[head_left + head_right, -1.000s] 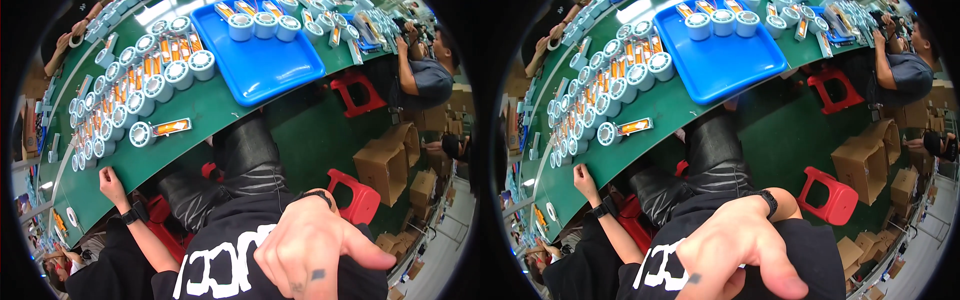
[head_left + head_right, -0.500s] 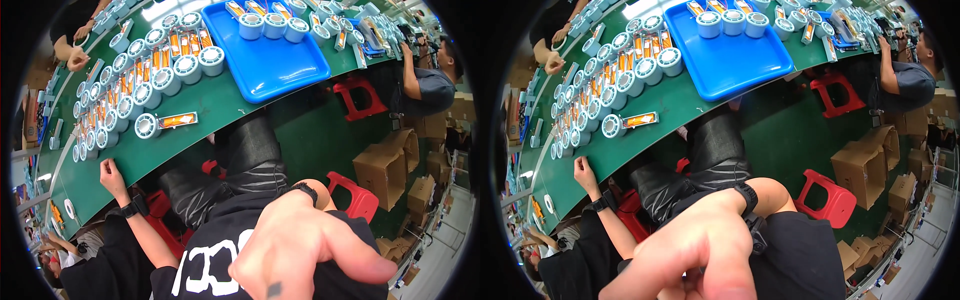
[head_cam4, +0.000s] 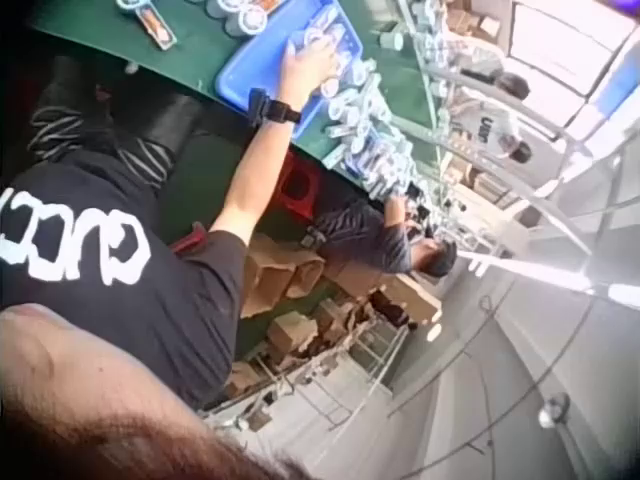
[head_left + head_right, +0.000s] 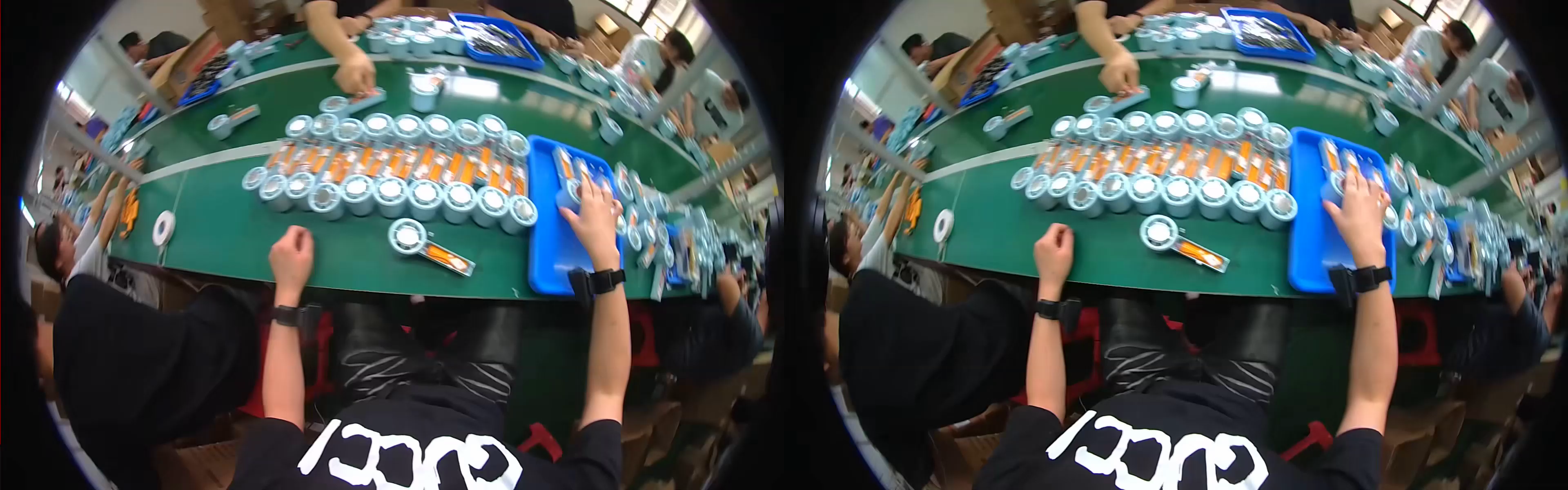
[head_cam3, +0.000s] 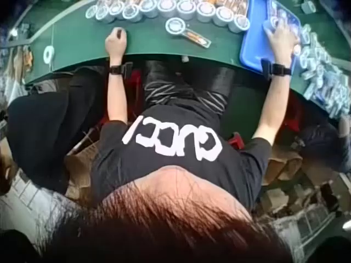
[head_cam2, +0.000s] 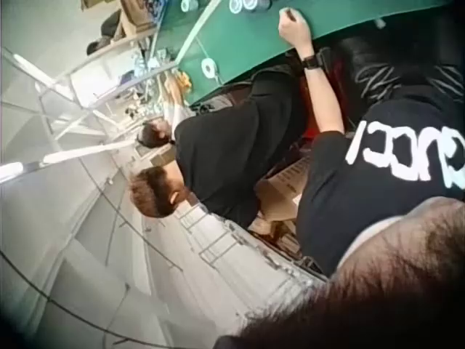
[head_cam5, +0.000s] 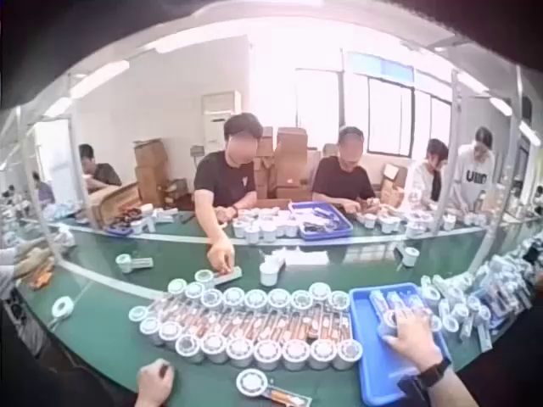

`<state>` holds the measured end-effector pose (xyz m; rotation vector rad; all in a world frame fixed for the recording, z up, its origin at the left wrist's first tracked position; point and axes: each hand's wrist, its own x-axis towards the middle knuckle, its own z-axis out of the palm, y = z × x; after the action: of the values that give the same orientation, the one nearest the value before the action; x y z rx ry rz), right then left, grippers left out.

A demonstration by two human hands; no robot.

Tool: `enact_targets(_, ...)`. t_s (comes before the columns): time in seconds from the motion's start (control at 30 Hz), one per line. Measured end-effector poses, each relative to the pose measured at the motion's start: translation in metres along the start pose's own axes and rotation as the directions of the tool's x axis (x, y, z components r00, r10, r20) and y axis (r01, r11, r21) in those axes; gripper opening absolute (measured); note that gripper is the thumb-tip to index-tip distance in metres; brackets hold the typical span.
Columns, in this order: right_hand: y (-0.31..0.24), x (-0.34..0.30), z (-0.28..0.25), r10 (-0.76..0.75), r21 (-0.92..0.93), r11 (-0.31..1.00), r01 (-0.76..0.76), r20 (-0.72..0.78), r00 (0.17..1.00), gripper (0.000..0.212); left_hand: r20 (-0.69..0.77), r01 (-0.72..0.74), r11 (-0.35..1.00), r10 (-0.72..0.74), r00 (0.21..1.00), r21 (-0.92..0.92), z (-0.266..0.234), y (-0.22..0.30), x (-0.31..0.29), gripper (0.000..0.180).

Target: The person picks up a fan housing and a battery, inserts the battery, and sets the assembly on the table. They then arrange several fan housings in a row, move a blue tray, and continue picking up and setting down more fans.

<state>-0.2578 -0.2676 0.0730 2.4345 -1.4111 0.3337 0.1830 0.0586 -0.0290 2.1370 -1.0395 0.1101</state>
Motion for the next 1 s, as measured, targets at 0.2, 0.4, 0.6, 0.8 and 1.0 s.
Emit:
enact_targets(0.2, -0.01, 0.021, 0.003, -0.11, 0.038, 0.993, 0.11, -0.015, 0.994, 0.077, -0.088, -0.007, 0.994, -0.003, 0.996, -0.109, -0.015, 0.001, -0.006, 0.007)
enact_targets(0.4, -0.094, -0.051, -0.098, -0.06, 0.52, 0.833, 0.19, -0.257, 0.964, 0.069, 0.205, 0.149, 0.745, -0.017, 0.979, -0.651, -0.048, 0.106, -0.051, 0.022)
enact_targets(0.6, -0.198, -0.094, -0.141, -0.277, 0.758, 0.538, 0.369, -0.255, 0.927, 0.07, -0.004, -0.431, 0.8, 0.473, 0.881, -0.417, -0.094, 0.159, -0.044, 0.068)
enact_targets(0.8, -0.219, -0.062, -0.157, -0.827, 0.794, 0.106, 0.599, -0.264, 0.496, 0.058, 0.403, -0.638, 0.709, 0.701, 0.589, -0.3, -0.147, 0.183, -0.03, 0.091)
enact_targets(1.0, -0.231, -0.063, -0.146, -0.828, 0.935, 0.078, 0.346, -0.133, 0.545, 0.059, 0.4, -0.425, 0.831, 0.548, 0.735, -0.359, -0.131, 0.172, -0.044, 0.101)
